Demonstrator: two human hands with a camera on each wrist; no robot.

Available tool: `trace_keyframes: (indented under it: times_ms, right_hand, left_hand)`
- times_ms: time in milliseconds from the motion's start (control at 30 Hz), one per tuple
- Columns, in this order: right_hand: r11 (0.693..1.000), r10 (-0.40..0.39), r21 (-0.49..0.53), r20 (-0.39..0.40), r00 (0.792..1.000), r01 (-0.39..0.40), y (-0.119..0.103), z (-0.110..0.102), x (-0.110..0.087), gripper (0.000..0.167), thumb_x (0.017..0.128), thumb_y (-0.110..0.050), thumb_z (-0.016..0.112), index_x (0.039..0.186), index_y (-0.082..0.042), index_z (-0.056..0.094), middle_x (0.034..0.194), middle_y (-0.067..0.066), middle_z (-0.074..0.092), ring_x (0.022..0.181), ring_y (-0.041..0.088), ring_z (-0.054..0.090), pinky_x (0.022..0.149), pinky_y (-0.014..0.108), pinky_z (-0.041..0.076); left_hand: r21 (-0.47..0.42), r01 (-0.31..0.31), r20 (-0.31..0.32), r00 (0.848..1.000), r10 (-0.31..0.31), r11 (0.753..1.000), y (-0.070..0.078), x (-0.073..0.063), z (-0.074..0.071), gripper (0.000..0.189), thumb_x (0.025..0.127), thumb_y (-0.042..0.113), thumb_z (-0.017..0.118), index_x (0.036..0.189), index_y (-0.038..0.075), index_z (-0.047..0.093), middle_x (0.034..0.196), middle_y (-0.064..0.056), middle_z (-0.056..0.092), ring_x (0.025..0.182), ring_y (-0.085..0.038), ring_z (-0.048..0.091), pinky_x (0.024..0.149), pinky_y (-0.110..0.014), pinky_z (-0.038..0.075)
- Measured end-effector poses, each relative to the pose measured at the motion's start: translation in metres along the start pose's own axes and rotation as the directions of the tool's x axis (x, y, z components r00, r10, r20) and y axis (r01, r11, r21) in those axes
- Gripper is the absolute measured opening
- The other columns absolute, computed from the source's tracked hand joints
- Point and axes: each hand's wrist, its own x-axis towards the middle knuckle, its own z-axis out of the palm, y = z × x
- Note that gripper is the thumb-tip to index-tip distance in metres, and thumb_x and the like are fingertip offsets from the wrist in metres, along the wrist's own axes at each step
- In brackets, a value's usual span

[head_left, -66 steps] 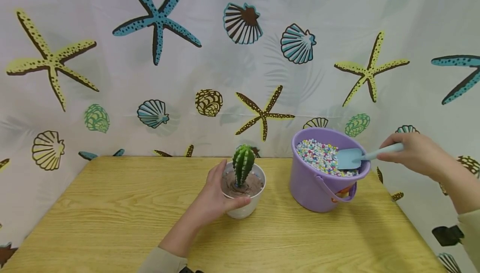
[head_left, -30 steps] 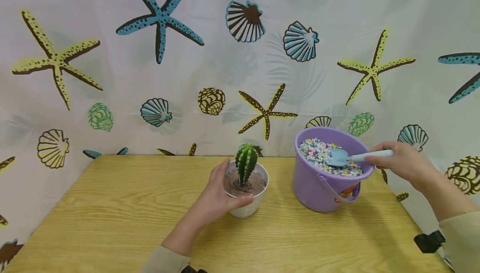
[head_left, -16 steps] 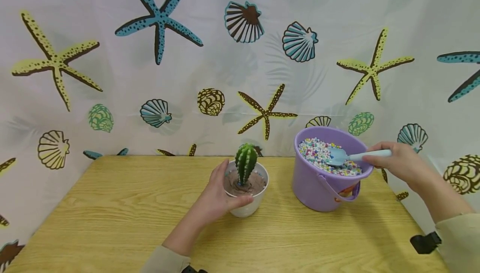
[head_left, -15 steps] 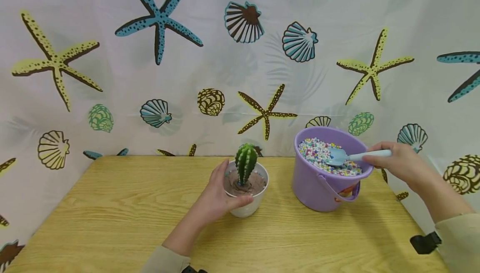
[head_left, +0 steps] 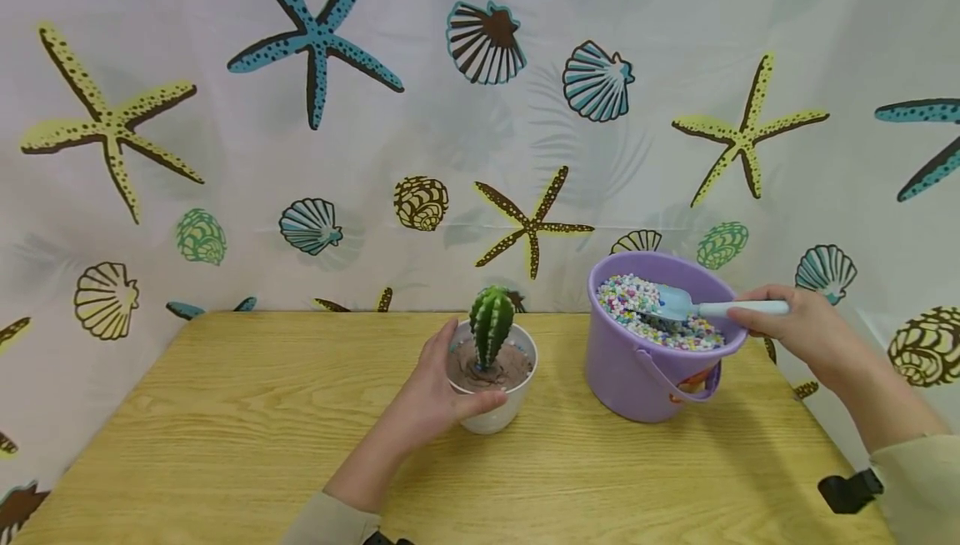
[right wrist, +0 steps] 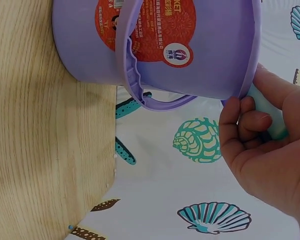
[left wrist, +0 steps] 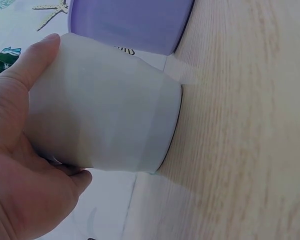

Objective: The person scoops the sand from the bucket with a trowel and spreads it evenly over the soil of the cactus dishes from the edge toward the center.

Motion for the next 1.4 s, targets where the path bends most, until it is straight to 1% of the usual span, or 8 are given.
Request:
trace_keyframes:
  times_ms: [100,233,300,433,567,967,1200,1400]
  right_hand:
    - [0.999,0.008,0.034,0.005,1.000,-0.008,0.001,0.001,-0.001,0.061,0.107,-0.052,0.071,0.139,0.000,0.067,0.127,0.012,0.074,0.115,0.024,0.062,0.108,0.066,0.042]
    - [0.999,0.011,0.051,-0.004,1.000,-0.011,0.002,0.003,-0.004,0.067,0.106,-0.055,0.071,0.142,0.000,0.065,0.127,0.013,0.075,0.117,0.023,0.062,0.112,0.066,0.041]
    - [0.999,0.011,0.046,-0.011,1.000,-0.011,0.003,0.004,-0.004,0.068,0.106,-0.057,0.071,0.143,0.000,0.064,0.125,0.011,0.076,0.115,0.020,0.063,0.109,0.060,0.044]
    - [0.999,0.005,0.036,-0.020,1.000,-0.004,0.006,0.004,-0.007,0.066,0.107,-0.056,0.069,0.143,-0.001,0.064,0.123,0.006,0.076,0.111,0.015,0.065,0.098,0.038,0.051]
    - [0.999,0.003,0.054,-0.029,1.000,-0.002,0.008,0.004,-0.010,0.064,0.108,-0.056,0.068,0.142,-0.001,0.065,0.121,0.002,0.075,0.110,0.014,0.064,0.088,0.024,0.052]
    - [0.996,0.003,0.087,-0.052,0.999,0.002,0.011,0.003,-0.019,0.063,0.109,-0.053,0.068,0.142,0.001,0.066,0.111,-0.002,0.070,0.106,0.016,0.062,0.087,0.021,0.053]
    - [0.989,-0.016,0.147,-0.062,0.998,0.025,0.009,0.002,-0.022,0.053,0.111,-0.044,0.069,0.138,0.001,0.068,0.105,-0.007,0.070,0.103,0.015,0.060,0.086,0.017,0.052]
    - [0.986,-0.019,0.167,-0.065,0.998,0.029,0.002,0.003,-0.027,0.049,0.111,-0.044,0.069,0.137,-0.003,0.070,0.109,-0.008,0.068,0.105,0.015,0.059,0.088,0.018,0.051]
  left_hand:
    - [-0.003,0.007,0.000,1.000,-0.007,1.000,0.000,0.000,0.000,0.133,0.084,0.051,0.097,0.177,0.009,0.011,0.178,-0.026,0.019,0.160,-0.050,0.030,0.124,-0.070,0.034]
    - [-0.007,0.008,-0.002,1.000,-0.008,1.000,-0.001,0.000,0.000,0.133,0.084,0.052,0.097,0.177,0.009,0.012,0.177,-0.027,0.019,0.159,-0.050,0.032,0.123,-0.070,0.035]
    - [-0.009,0.008,-0.003,1.000,-0.008,1.000,-0.001,0.000,0.001,0.133,0.084,0.052,0.097,0.177,0.008,0.012,0.177,-0.027,0.020,0.159,-0.051,0.032,0.123,-0.071,0.035]
    - [-0.013,0.010,-0.004,1.000,-0.010,1.000,-0.002,0.000,0.001,0.134,0.084,0.051,0.098,0.177,0.009,0.012,0.177,-0.027,0.020,0.159,-0.050,0.032,0.123,-0.070,0.035]
    - [-0.011,0.003,-0.006,1.000,-0.003,1.000,-0.003,0.000,0.000,0.133,0.084,0.051,0.098,0.177,0.008,0.013,0.177,-0.026,0.021,0.159,-0.050,0.032,0.123,-0.070,0.035]
    - [-0.009,-0.005,-0.006,1.000,0.005,1.000,-0.003,0.002,-0.001,0.132,0.084,0.051,0.097,0.177,0.008,0.014,0.177,-0.026,0.021,0.159,-0.050,0.033,0.123,-0.071,0.035]
    - [-0.006,-0.018,-0.004,1.000,0.018,1.000,-0.005,0.002,-0.001,0.132,0.084,0.052,0.097,0.177,0.008,0.014,0.176,-0.027,0.022,0.158,-0.050,0.034,0.123,-0.071,0.035]
    - [0.005,-0.013,-0.003,1.000,0.013,1.000,-0.004,0.001,-0.001,0.132,0.084,0.053,0.097,0.177,0.008,0.014,0.176,-0.027,0.022,0.158,-0.050,0.034,0.122,-0.071,0.036]
